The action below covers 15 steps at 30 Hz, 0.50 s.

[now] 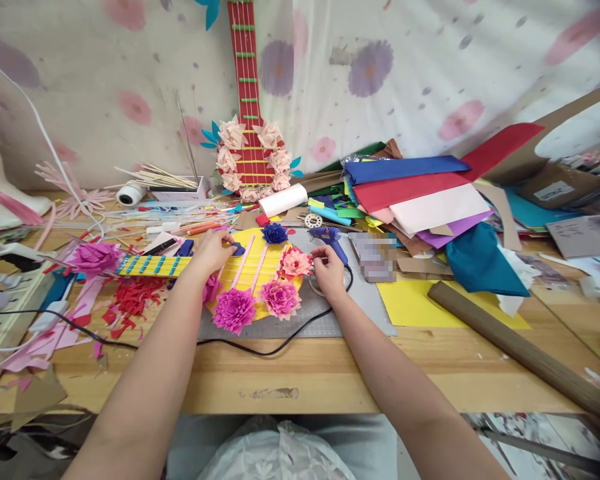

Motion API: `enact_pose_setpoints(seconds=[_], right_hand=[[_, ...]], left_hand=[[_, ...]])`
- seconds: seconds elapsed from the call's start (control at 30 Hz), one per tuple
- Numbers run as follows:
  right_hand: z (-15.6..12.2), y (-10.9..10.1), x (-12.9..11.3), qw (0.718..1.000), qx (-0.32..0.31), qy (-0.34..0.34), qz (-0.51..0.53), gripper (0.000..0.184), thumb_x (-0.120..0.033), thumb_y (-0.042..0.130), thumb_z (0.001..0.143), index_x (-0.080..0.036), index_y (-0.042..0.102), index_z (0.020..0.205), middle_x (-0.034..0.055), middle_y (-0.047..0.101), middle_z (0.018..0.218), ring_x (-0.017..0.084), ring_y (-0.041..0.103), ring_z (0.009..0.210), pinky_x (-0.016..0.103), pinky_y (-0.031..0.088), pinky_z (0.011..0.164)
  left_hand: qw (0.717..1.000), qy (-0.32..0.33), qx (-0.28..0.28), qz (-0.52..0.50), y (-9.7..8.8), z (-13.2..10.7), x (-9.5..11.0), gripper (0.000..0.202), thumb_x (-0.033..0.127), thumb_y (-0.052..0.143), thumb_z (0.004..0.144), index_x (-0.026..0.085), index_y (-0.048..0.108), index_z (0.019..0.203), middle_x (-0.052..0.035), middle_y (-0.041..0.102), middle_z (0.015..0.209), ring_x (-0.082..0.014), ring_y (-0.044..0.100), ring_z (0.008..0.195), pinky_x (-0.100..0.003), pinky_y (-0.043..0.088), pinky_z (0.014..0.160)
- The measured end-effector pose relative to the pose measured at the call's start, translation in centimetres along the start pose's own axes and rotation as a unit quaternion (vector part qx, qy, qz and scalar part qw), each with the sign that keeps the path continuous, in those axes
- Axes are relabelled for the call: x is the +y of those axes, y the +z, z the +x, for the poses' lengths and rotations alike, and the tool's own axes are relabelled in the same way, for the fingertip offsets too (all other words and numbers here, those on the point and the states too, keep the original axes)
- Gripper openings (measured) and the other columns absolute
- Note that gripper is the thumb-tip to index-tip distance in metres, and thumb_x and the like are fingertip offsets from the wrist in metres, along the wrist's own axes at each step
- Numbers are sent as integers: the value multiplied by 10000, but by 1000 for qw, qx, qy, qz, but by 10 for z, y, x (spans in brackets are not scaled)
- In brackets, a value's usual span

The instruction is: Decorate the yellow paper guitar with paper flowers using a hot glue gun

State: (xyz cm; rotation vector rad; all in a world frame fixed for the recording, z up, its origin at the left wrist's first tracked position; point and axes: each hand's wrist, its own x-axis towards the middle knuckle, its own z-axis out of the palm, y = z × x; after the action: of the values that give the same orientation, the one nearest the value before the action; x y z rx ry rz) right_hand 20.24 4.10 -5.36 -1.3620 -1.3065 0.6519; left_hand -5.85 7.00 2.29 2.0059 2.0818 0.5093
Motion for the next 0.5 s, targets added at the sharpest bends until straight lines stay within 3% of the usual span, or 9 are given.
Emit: enact_pose_setpoints(seconds=[0.2, 0.3, 0.4, 0.5], right_hand=[[1, 0, 0, 1000, 0, -11, -15, 177, -188, 406, 660, -208, 540, 774, 34, 625, 795, 178, 579, 745, 313, 456, 709], [5, -11, -10, 998, -16, -22, -65, 194, -177, 404, 674, -206, 555, 791, 33, 642, 801, 173, 583, 747, 305, 444, 709], [12, -38, -23, 978, -106, -19, -176, 173, -186, 444, 683, -208, 584, 783, 15, 657, 773, 160, 570, 702, 289, 410, 674], [20, -72, -28, 947, -197, 22, -253, 126, -301, 527, 711, -207, 599, 754, 7, 648, 727, 156, 564, 674, 273, 381, 627]], left_hand=[[994, -22, -8, -105, -11, -4, 3, 74, 255, 621, 703, 192, 583, 703, -23, 657, 766, -175, 591, 739, -284, 442, 709], [985, -33, 7, -171, -16, -9, 6, 89, 253, 644, 673, 188, 583, 684, -8, 653, 715, -163, 595, 695, -275, 440, 682], [961, -35, 44, -271, -16, -15, 12, 105, 235, 655, 644, 177, 571, 669, 6, 632, 658, -146, 598, 648, -262, 450, 657], [916, -48, 58, -395, -12, -25, 24, 168, 213, 672, 613, 167, 531, 693, 21, 613, 611, -137, 619, 620, -248, 467, 636]])
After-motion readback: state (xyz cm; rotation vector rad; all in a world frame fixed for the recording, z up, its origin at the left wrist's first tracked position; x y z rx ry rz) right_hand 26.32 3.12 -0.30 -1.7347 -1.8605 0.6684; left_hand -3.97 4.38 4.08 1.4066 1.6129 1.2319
